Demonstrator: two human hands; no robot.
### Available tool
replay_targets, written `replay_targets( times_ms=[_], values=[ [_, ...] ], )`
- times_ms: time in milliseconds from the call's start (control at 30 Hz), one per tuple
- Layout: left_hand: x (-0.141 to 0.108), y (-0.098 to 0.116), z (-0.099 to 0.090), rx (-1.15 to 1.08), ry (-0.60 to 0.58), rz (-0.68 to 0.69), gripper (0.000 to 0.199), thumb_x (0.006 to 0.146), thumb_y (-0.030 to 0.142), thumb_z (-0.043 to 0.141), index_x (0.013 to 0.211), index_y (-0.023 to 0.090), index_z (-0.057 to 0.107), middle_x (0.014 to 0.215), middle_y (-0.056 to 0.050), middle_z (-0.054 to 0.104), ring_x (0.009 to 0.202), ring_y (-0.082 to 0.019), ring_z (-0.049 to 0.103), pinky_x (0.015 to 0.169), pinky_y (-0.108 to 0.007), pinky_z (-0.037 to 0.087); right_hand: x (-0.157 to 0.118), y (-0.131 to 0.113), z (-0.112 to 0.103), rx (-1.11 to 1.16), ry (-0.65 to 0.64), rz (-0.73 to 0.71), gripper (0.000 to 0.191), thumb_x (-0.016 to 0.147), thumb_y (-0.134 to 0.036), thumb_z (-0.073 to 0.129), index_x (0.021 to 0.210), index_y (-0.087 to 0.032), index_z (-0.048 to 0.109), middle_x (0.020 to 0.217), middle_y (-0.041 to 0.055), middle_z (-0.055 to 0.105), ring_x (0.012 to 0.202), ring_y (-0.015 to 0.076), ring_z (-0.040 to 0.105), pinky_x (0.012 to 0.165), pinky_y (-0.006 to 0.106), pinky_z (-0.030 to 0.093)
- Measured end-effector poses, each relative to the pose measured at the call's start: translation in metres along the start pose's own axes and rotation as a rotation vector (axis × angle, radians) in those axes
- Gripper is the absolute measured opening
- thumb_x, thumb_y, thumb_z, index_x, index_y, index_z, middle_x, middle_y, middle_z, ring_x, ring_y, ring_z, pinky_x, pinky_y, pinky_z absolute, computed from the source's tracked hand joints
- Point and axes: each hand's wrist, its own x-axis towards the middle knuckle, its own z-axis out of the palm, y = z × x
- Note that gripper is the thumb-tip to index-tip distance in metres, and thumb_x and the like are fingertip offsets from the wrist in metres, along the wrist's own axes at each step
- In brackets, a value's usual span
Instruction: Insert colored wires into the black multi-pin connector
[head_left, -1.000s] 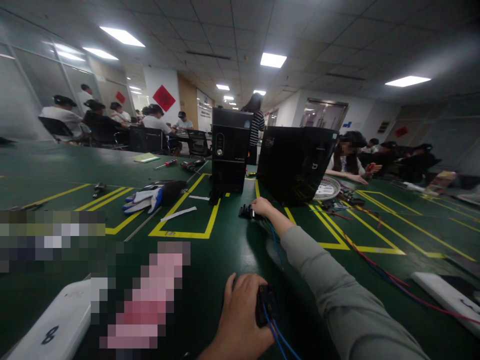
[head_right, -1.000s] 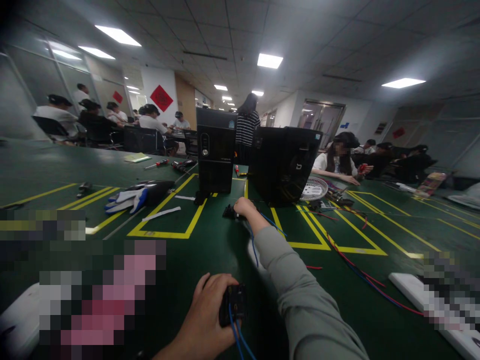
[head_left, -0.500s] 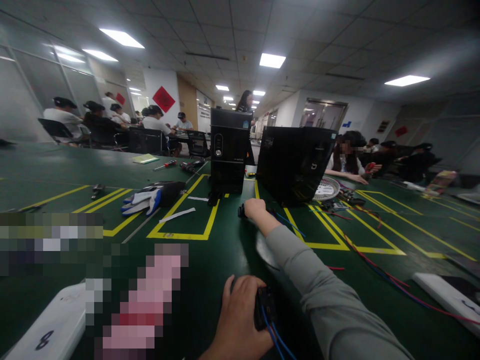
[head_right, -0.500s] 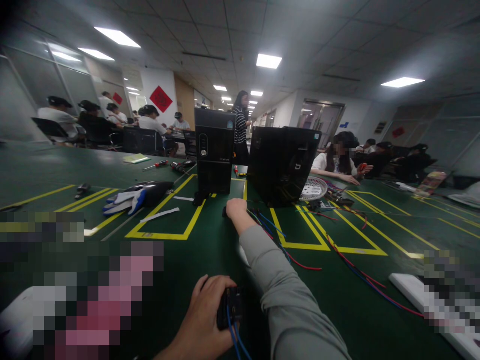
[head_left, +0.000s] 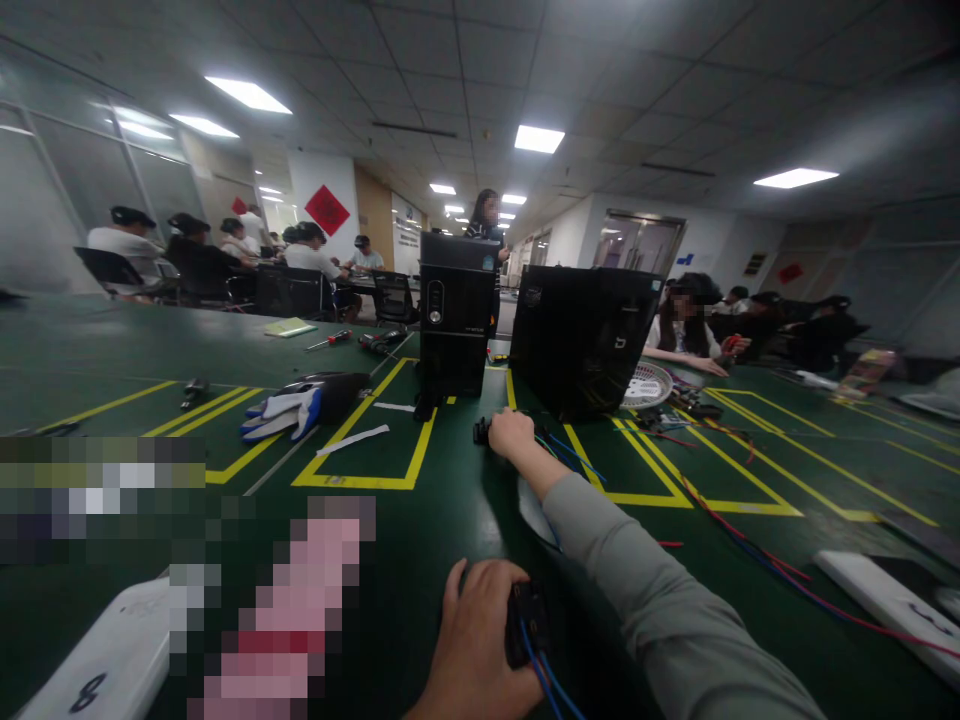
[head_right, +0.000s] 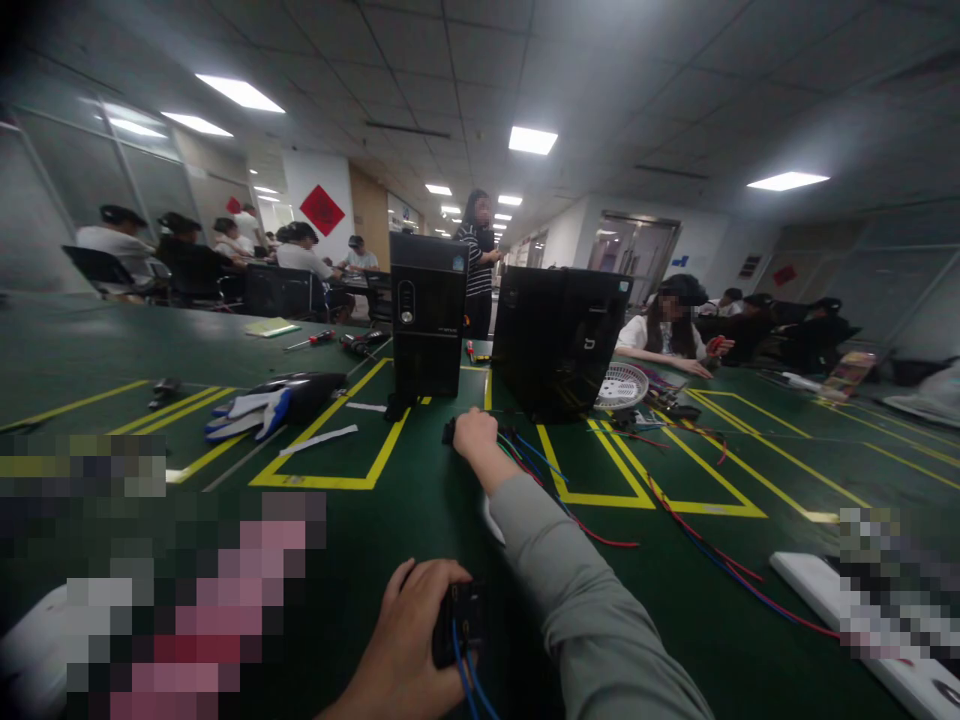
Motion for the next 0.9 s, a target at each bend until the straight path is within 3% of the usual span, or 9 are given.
replay_targets(
  times_ms=[100,200,433,767,900],
  values=[
    [-0.001,0.0,0.0,-0.001,0.008,0.0,0.04,0.055,0.015,0.059,0.093,0.024,0.053,0.094,-0.001,0.061,0.095,-0.025,0.054,0.104,-0.05,0.018,-0.01,0.004,0.001,-0.02,0.057,-0.026,0.037,0.09,-0.034,0.053,0.124,-0.02,0.05,0.135,0.0094,0.044,0.118,0.028,0.045,0.096,0.052,0.037],
    [-0.002,0.0,0.001,0.003,0.013,-0.006,0.039,0.055,0.014,0.059,0.093,0.024,0.053,0.094,-0.001,0.062,0.095,-0.025,0.055,0.104,-0.05,0.017,-0.013,0.008,0.004,-0.015,0.015,-0.029,0.046,0.089,-0.038,0.053,0.131,-0.023,0.043,0.143,0.009,0.034,0.126,0.0322,0.035,0.1,0.058,0.028],
    [-0.001,-0.001,0.001,0.004,-0.002,-0.014,0.04,0.055,0.015,0.06,0.093,0.024,0.054,0.094,-0.001,0.061,0.096,-0.025,0.054,0.104,-0.05,0.015,-0.011,0.027,0.015,-0.004,-0.089,0.028,0.05,0.089,-0.039,0.053,0.135,-0.023,0.039,0.142,0.0096,0.035,0.124,0.0326,0.038,0.099,0.058,0.03],
    [-0.002,-0.001,0.0,0.008,0.003,0.004,0.039,0.056,0.016,0.059,0.093,0.025,0.053,0.094,0.0,0.061,0.095,-0.024,0.055,0.103,-0.049,0.018,-0.038,0.111,0.02,-0.059,-0.096,0.04,0.048,0.09,-0.036,0.054,0.133,-0.022,0.041,0.141,0.0098,0.037,0.121,0.0313,0.042,0.096,0.056,0.035],
    [-0.003,-0.001,0.0,0.008,-0.004,0.002,0.039,0.057,0.016,0.059,0.095,0.024,0.054,0.095,-0.001,0.061,0.096,-0.024,0.054,0.103,-0.049,0.018,-0.045,0.132,0.018,-0.072,-0.078,0.002,0.044,0.089,-0.034,0.055,0.131,-0.022,0.044,0.138,0.0097,0.04,0.119,0.0298,0.044,0.095,0.054,0.038]
  ],
)
